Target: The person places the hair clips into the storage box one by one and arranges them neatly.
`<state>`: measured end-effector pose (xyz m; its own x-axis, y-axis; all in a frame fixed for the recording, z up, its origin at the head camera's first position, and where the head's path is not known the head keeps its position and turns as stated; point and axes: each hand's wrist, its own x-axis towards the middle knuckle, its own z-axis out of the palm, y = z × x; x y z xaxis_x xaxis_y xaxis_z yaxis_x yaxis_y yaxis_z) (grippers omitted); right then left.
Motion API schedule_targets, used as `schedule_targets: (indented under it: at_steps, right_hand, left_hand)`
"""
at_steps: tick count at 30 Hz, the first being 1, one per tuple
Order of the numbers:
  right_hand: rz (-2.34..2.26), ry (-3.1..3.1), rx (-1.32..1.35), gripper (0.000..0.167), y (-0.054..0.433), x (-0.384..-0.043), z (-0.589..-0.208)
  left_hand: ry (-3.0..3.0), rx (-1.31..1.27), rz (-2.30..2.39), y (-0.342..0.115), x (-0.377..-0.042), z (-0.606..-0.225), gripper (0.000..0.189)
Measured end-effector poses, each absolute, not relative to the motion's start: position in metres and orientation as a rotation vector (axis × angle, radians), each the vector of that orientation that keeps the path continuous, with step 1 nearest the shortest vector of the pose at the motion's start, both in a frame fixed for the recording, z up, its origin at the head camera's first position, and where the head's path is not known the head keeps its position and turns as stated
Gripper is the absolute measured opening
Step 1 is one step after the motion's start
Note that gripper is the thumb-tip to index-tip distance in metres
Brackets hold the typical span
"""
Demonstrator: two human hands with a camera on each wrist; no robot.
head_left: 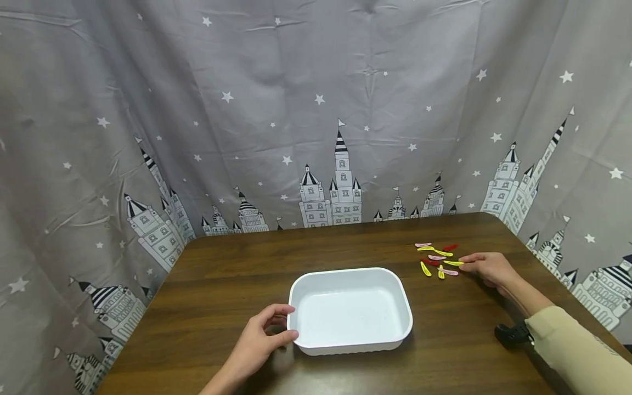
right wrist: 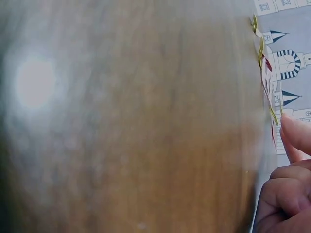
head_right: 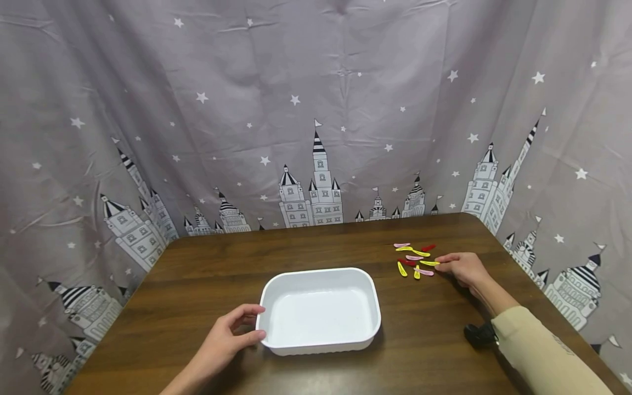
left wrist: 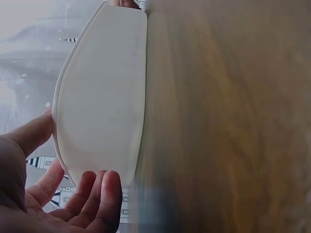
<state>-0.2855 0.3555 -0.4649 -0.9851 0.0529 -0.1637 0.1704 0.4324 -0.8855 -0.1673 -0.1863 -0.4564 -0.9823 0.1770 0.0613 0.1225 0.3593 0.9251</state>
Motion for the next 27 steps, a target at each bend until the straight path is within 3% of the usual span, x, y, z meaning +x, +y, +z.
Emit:
schedule_targets:
  at_steps: [27]
  right_hand:
    - [-1.631,2.575,0.097,0.049,0.324,-0.282,-0.427]
  left_hand:
    - [2.606,0.273,1.695,-0.183,-0.166,-0.459,0.04]
